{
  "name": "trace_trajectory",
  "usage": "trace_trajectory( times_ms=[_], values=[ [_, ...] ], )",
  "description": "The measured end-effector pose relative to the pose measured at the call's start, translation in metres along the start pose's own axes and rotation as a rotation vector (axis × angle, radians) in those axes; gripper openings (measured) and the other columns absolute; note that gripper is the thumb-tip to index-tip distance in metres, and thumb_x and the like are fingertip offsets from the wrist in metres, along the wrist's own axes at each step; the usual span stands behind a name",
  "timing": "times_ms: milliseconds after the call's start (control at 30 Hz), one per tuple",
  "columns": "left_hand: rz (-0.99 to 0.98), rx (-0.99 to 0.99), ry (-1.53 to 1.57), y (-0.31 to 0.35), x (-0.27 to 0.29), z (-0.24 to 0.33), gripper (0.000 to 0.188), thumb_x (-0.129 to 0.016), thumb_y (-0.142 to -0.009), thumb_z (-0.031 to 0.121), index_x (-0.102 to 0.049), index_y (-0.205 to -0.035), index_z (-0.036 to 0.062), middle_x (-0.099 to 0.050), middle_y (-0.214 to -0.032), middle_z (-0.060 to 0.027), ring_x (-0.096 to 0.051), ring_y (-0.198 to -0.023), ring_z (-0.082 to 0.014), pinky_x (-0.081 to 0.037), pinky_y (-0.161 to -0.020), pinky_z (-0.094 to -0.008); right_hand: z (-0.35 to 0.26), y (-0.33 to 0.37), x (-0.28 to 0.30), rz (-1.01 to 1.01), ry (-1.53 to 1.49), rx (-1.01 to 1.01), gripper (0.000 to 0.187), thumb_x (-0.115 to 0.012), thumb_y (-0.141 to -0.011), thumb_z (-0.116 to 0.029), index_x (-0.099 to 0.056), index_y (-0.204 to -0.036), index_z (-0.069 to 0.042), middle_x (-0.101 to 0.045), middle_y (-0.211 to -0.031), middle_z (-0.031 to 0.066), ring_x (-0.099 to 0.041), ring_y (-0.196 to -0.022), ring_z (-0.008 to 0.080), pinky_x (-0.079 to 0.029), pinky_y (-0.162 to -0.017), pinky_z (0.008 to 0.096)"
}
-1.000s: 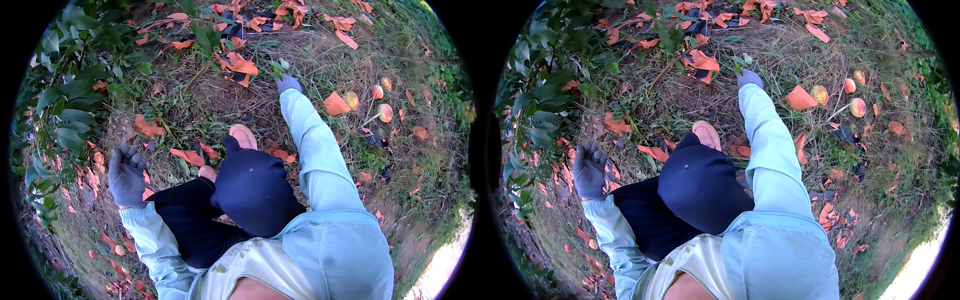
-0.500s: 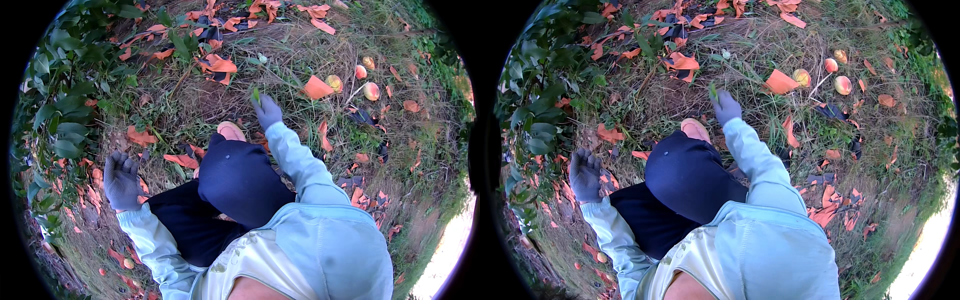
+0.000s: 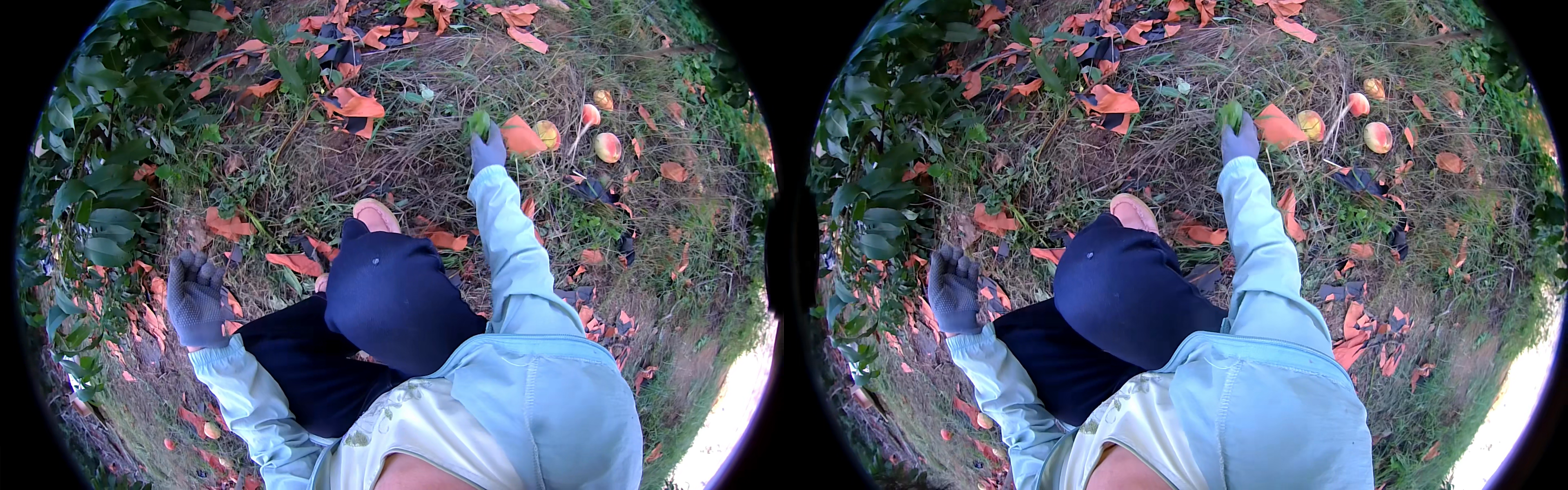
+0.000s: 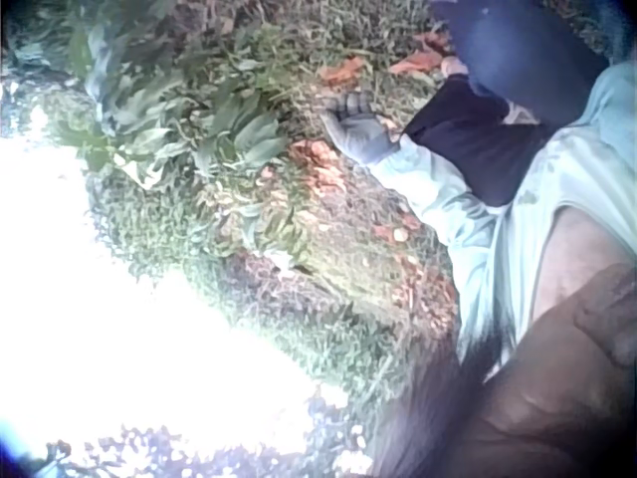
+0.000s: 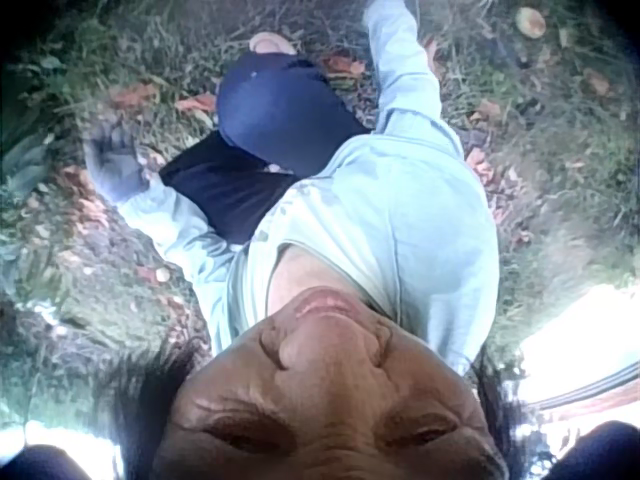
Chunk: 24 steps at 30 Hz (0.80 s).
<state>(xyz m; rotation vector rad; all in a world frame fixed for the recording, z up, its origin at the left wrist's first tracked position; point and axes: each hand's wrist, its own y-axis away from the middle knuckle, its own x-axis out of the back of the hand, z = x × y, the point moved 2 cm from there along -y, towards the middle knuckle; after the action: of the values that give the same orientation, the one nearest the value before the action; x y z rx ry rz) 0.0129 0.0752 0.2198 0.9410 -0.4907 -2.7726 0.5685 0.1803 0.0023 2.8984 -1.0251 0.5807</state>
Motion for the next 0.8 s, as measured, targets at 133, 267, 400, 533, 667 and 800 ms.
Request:
trace_trajectory(
  times_ms=[133, 267, 400, 533, 667, 800],
  values=[
    [0.001, -0.018, 0.004, 0.003, -0.001, 0.002, 0.025, -0.047, -0.093, 0.025, -0.060, -0.101, 0.0049, -0.064, -0.095, -0.0088, -0.060, -0.080, -0.0198, -0.050, -0.075, -0.0361, -0.044, 0.000, -0.023, -0.122, -0.110, -0.340, 0.052, -0.066, -0.075, -0.024, -0.050, -0.120, -0.006, -0.060, -0.098, 0.0112, -0.060, -0.077, 0.0202, -0.047, -0.067, 0.0294],
    [0.017, -0.014, 0.011, 0.000, -0.003, 0.001, 0.024, -0.047, -0.093, 0.024, -0.060, -0.100, 0.0049, -0.064, -0.094, -0.0091, -0.061, -0.079, -0.0204, -0.051, -0.074, -0.0365, -0.012, -0.033, -0.027, -0.232, 0.381, -0.201, 0.045, -0.066, -0.075, -0.036, -0.058, -0.107, -0.005, -0.064, -0.087, 0.0148, -0.061, -0.081, 0.0304, -0.045, -0.076, 0.0365],
    [0.045, -0.018, 0.004, 0.000, 0.002, 0.000, 0.026, -0.048, -0.092, 0.027, -0.059, -0.101, 0.0044, -0.060, -0.096, -0.0086, -0.057, -0.081, -0.0186, -0.048, -0.075, -0.0346, -0.015, -0.013, -0.028, -0.214, 0.130, -0.252, 0.035, -0.064, -0.077, -0.034, -0.062, -0.095, -0.005, -0.061, -0.074, 0.0107, -0.058, -0.066, 0.0254, -0.044, -0.062, 0.0347],
    [0.046, -0.026, -0.007, 0.004, 0.004, 0.002, 0.025, -0.050, -0.091, 0.026, -0.060, -0.100, 0.0052, -0.064, -0.094, -0.0084, -0.061, -0.082, -0.0209, -0.050, -0.076, -0.0369, -0.024, 0.040, -0.014, -0.166, -0.502, -0.543, 0.023, -0.060, -0.082, -0.027, -0.061, -0.091, -0.006, -0.050, -0.059, 0.0021, -0.045, -0.039, 0.0131, -0.033, -0.035, 0.0276],
    [0.057, -0.012, -0.031, 0.003, 0.008, 0.002, 0.025, -0.051, -0.091, 0.026, -0.061, -0.100, 0.0055, -0.064, -0.094, -0.0078, -0.061, -0.083, -0.0206, -0.050, -0.077, -0.0371, -0.001, 0.071, 0.029, -0.204, -0.359, -0.641, 0.024, -0.060, -0.082, -0.028, -0.059, -0.094, -0.007, -0.052, -0.063, 0.0007, -0.044, -0.041, 0.0124, -0.033, -0.037, 0.0269],
    [0.078, -0.009, -0.052, 0.003, 0.015, 0.001, 0.025, -0.051, -0.091, 0.027, -0.061, -0.100, 0.0061, -0.064, -0.095, -0.0074, -0.061, -0.083, -0.0203, -0.049, -0.078, -0.0374, -0.027, 0.105, 0.077, -0.248, -0.273, -0.656, 0.026, -0.059, -0.082, -0.029, -0.058, -0.095, -0.007, -0.053, -0.064, 0.0010, -0.043, -0.042, 0.0126, -0.033, -0.038, 0.0269]
  ],
)
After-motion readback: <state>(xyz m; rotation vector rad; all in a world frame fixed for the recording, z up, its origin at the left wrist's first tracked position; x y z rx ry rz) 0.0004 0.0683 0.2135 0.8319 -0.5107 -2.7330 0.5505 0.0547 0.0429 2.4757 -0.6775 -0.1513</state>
